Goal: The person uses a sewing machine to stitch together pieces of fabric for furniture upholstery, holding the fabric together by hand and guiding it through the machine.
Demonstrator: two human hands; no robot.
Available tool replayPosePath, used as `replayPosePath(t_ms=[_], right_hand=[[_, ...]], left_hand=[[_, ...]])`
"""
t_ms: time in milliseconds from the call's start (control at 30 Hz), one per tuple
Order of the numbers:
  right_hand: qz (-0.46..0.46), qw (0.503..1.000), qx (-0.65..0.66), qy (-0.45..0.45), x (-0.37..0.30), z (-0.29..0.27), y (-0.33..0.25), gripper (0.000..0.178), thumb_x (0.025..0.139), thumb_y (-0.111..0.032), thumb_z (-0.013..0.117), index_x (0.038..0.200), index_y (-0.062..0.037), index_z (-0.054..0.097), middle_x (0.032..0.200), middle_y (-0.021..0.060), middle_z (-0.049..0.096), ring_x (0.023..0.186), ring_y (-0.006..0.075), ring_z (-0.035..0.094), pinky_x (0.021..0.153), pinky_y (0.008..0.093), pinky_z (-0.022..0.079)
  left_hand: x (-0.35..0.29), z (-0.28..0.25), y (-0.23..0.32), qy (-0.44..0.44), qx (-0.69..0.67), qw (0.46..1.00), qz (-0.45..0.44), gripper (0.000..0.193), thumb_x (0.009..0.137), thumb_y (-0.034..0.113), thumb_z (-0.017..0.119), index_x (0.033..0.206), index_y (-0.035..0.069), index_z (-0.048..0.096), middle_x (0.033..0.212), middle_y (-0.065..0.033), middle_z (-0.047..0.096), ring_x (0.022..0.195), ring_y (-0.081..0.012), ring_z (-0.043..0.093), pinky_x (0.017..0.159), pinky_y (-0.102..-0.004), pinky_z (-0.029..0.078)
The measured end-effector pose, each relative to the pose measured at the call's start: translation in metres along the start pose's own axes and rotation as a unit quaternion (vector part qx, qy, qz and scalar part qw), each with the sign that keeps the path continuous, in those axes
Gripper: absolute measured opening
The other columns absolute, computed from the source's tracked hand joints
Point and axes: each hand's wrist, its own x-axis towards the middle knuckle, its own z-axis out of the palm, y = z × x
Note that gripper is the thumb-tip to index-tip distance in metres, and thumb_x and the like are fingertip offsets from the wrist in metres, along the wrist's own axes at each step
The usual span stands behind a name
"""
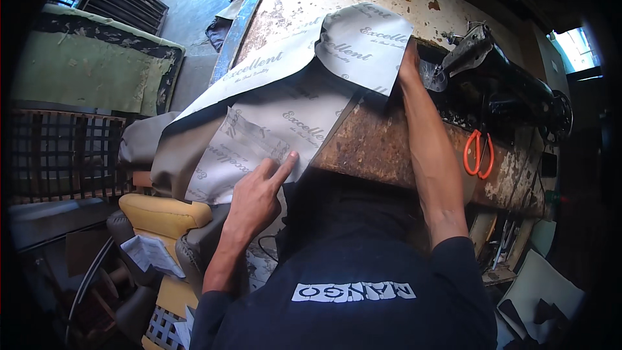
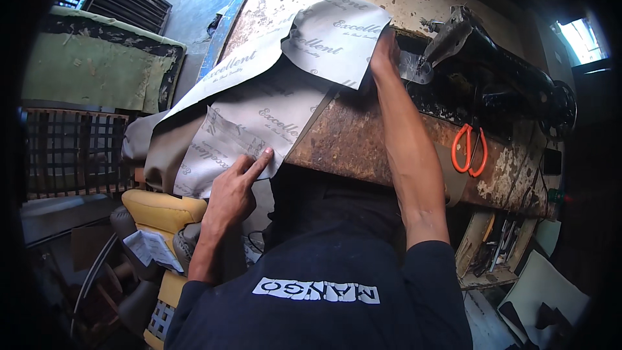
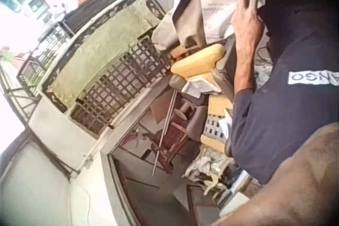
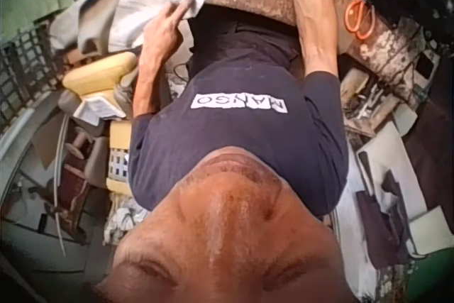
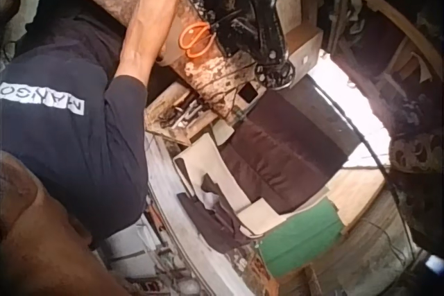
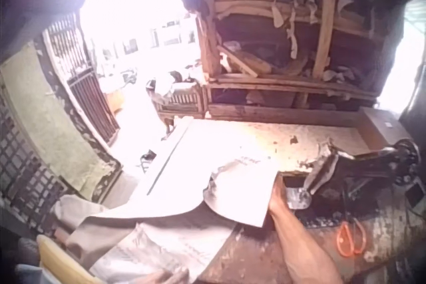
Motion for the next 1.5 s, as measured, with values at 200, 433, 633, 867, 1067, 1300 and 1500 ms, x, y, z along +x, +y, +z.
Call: replayPosePath(t_ms=[200,433,633,867,1067,1300,1500], right_hand=[[-0.15,0.956,-0.252,0.012,-0.031,0.016,-0.049,0.042,0.097,-0.041,0.068,0.12,-0.0071,0.074,0.111,0.0213,0.077,0.105,0.0427,0.075,0.085,0.0492,0.061],[-0.194,0.961,-0.186,0.058,0.01,0.041,0.002,0.051,0.095,-0.046,0.071,0.13,-0.0083,0.069,0.119,0.017,0.076,0.107,0.0364,0.075,0.088,0.0477,0.062],[-0.275,0.953,-0.121,0.033,-0.008,0.05,-0.024,0.045,0.099,-0.042,0.069,0.127,-0.0058,0.069,0.114,0.0139,0.077,0.102,0.0319,0.076,0.085,0.0457,0.063],[-0.296,0.934,-0.194,0.043,0.003,0.033,-0.033,0.04,0.103,-0.037,0.066,0.123,-0.0028,0.07,0.108,0.0103,0.079,0.096,0.0266,0.077,0.083,0.0432,0.063],[-0.119,0.967,0.224,-0.026,0.009,0.026,-0.019,0.05,0.106,-0.045,0.058,0.122,0.0007,0.071,0.104,0.0113,0.08,0.092,0.0248,0.078,0.08,0.0387,0.063],[-0.223,0.968,-0.105,0.049,0.017,0.019,-0.011,0.028,0.099,-0.026,0.067,0.12,-0.0085,0.075,0.106,0.0151,0.079,0.098,0.0337,0.077,0.083,0.0456,0.06],[-0.323,0.911,-0.199,0.163,0.027,0.002,-0.004,0.034,0.096,-0.025,0.069,0.127,-0.0101,0.071,0.11,0.0181,0.073,0.094,0.0378,0.074,0.084,0.0495,0.059]], left_hand=[[0.0,-0.002,-0.005,0.038,0.071,0.997,0.02,0.076,0.08,-0.007,0.059,0.152,0.018,0.058,0.139,-0.0155,0.058,0.123,-0.0376,0.059,0.099,-0.0484,0.05],[0.023,-0.016,0.004,0.015,0.065,0.996,0.051,0.052,0.087,0.014,0.072,0.139,0.017,0.063,0.161,-0.0164,0.047,0.154,-0.0381,0.038,0.124,-0.0611,0.028],[0.058,0.002,-0.025,0.069,0.018,0.995,0.065,0.021,0.094,0.017,0.073,0.114,0.012,0.071,0.137,-0.0111,0.066,0.136,-0.0354,0.056,0.119,-0.0508,0.04],[0.073,0.011,-0.043,0.071,-0.016,0.99,0.122,0.031,0.099,0.023,0.069,0.127,0.011,0.063,0.162,-0.0188,0.045,0.153,-0.0433,0.038,0.125,-0.0555,0.031],[0.074,0.004,-0.03,0.028,0.002,0.995,0.099,0.048,0.105,0.033,0.062,0.152,0.023,0.058,0.167,-0.0185,0.04,0.159,-0.0405,0.03,0.13,-0.055,0.023],[0.072,0.008,-0.032,0.0,0.089,0.991,0.1,0.051,0.111,0.043,0.047,0.161,0.035,0.05,0.175,-0.0136,0.03,0.162,-0.0376,0.023,0.132,-0.0527,0.014],[0.075,0.009,-0.026,-0.016,0.121,0.986,0.111,0.055,0.113,0.043,0.04,0.166,0.029,0.042,0.177,-0.0121,0.026,0.165,-0.0356,0.015,0.133,-0.0524,0.007]])
